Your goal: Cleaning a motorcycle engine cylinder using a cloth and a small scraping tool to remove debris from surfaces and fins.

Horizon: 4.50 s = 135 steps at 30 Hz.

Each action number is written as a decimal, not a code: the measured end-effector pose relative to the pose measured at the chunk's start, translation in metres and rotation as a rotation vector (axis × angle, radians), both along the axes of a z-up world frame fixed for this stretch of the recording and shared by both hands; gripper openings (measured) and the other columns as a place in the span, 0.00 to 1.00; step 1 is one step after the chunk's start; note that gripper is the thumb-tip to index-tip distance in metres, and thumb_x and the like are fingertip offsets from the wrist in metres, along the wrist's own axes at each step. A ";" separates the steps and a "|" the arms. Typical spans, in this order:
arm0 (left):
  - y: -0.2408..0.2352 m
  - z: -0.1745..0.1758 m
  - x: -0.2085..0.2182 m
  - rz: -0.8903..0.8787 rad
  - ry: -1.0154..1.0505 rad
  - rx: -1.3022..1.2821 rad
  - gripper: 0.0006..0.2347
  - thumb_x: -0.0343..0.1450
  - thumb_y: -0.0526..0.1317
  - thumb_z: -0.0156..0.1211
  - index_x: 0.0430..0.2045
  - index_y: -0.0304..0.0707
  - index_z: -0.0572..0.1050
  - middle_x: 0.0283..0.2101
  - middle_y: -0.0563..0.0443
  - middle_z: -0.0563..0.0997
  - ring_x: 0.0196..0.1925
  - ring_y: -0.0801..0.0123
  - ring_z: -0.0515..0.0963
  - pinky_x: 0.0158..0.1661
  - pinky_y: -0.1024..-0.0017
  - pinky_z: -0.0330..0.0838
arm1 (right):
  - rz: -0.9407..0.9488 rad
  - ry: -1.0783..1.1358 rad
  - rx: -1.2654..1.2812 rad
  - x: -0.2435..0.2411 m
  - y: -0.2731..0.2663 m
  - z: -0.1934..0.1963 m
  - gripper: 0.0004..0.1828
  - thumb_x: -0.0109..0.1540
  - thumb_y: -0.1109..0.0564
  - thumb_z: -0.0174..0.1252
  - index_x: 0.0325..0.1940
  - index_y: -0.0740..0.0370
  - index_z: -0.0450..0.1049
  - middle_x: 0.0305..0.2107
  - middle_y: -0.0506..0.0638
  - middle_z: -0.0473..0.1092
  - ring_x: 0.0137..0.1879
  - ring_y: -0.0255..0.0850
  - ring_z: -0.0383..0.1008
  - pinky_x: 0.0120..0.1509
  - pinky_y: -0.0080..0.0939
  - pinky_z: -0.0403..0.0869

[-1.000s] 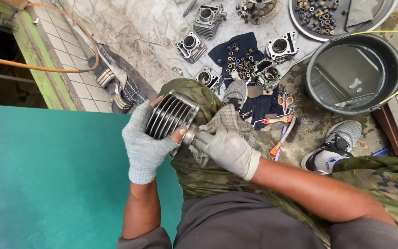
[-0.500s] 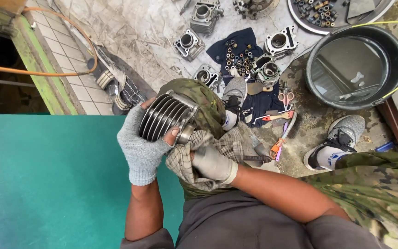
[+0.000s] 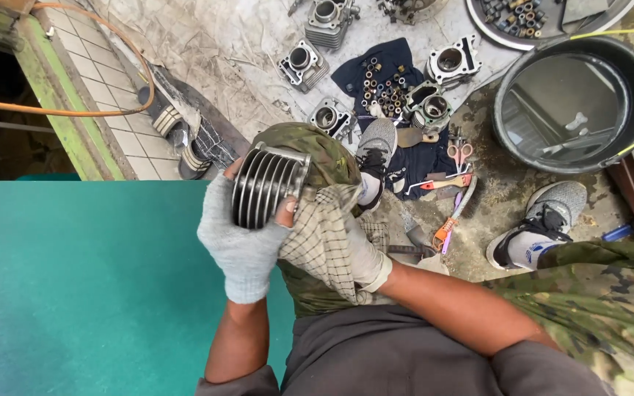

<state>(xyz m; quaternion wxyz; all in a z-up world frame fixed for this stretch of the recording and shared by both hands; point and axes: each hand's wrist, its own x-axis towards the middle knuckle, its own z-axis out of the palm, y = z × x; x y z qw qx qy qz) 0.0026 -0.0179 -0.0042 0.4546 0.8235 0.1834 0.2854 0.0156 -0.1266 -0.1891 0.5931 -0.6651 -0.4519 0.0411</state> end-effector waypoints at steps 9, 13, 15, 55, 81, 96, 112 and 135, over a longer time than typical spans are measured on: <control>0.002 -0.001 0.003 0.003 0.004 -0.062 0.29 0.57 0.38 0.82 0.52 0.33 0.75 0.49 0.37 0.81 0.55 0.59 0.81 0.55 0.62 0.77 | -0.233 -0.562 -0.006 0.014 0.004 -0.062 0.23 0.53 0.58 0.48 0.51 0.61 0.73 0.50 0.53 0.72 0.31 0.46 0.70 0.31 0.48 0.75; 0.002 -0.003 0.001 0.050 -0.018 -0.093 0.29 0.57 0.38 0.81 0.52 0.32 0.75 0.48 0.37 0.82 0.53 0.61 0.81 0.55 0.62 0.78 | -0.224 -0.339 -0.004 0.013 -0.004 -0.009 0.18 0.57 0.54 0.51 0.48 0.57 0.75 0.46 0.47 0.74 0.26 0.45 0.71 0.28 0.47 0.74; 0.000 -0.005 0.000 0.057 -0.015 -0.045 0.29 0.57 0.38 0.81 0.53 0.32 0.75 0.47 0.36 0.82 0.53 0.59 0.81 0.54 0.61 0.78 | -0.169 -0.162 0.002 0.004 -0.004 0.009 0.15 0.58 0.49 0.54 0.46 0.50 0.77 0.41 0.39 0.75 0.24 0.41 0.73 0.28 0.44 0.75; 0.001 -0.006 -0.001 0.043 -0.055 0.019 0.29 0.57 0.35 0.82 0.52 0.32 0.74 0.48 0.36 0.82 0.54 0.57 0.82 0.53 0.63 0.78 | -0.346 0.785 0.021 0.044 0.005 0.062 0.08 0.54 0.59 0.63 0.21 0.51 0.72 0.23 0.41 0.71 0.27 0.41 0.75 0.36 0.30 0.74; 0.007 -0.012 -0.003 -0.058 -0.100 0.137 0.29 0.56 0.45 0.81 0.49 0.33 0.78 0.45 0.39 0.83 0.51 0.54 0.84 0.50 0.61 0.80 | 0.433 0.853 0.012 0.050 -0.019 0.132 0.10 0.45 0.62 0.57 0.28 0.59 0.81 0.23 0.42 0.76 0.35 0.34 0.76 0.41 0.39 0.78; 0.035 -0.022 -0.020 -0.227 -0.240 0.213 0.31 0.58 0.54 0.76 0.47 0.26 0.77 0.46 0.35 0.82 0.53 0.44 0.82 0.66 0.42 0.61 | 0.194 0.985 0.143 0.028 -0.095 0.088 0.09 0.51 0.59 0.67 0.35 0.62 0.81 0.29 0.50 0.78 0.37 0.39 0.79 0.46 0.39 0.79; 0.017 -0.033 -0.063 -0.010 -0.102 0.334 0.35 0.61 0.47 0.78 0.59 0.28 0.70 0.58 0.38 0.75 0.62 0.47 0.75 0.70 0.47 0.55 | -0.118 0.488 -0.077 0.029 -0.035 0.095 0.17 0.52 0.48 0.71 0.41 0.55 0.79 0.34 0.46 0.76 0.44 0.42 0.79 0.51 0.40 0.79; 0.031 -0.030 -0.038 0.115 -0.026 0.425 0.52 0.54 0.41 0.89 0.73 0.35 0.58 0.70 0.33 0.58 0.73 0.49 0.63 0.72 0.59 0.57 | -0.624 0.521 0.099 0.137 -0.098 0.037 0.24 0.60 0.64 0.68 0.60 0.66 0.74 0.42 0.62 0.77 0.52 0.43 0.78 0.62 0.45 0.76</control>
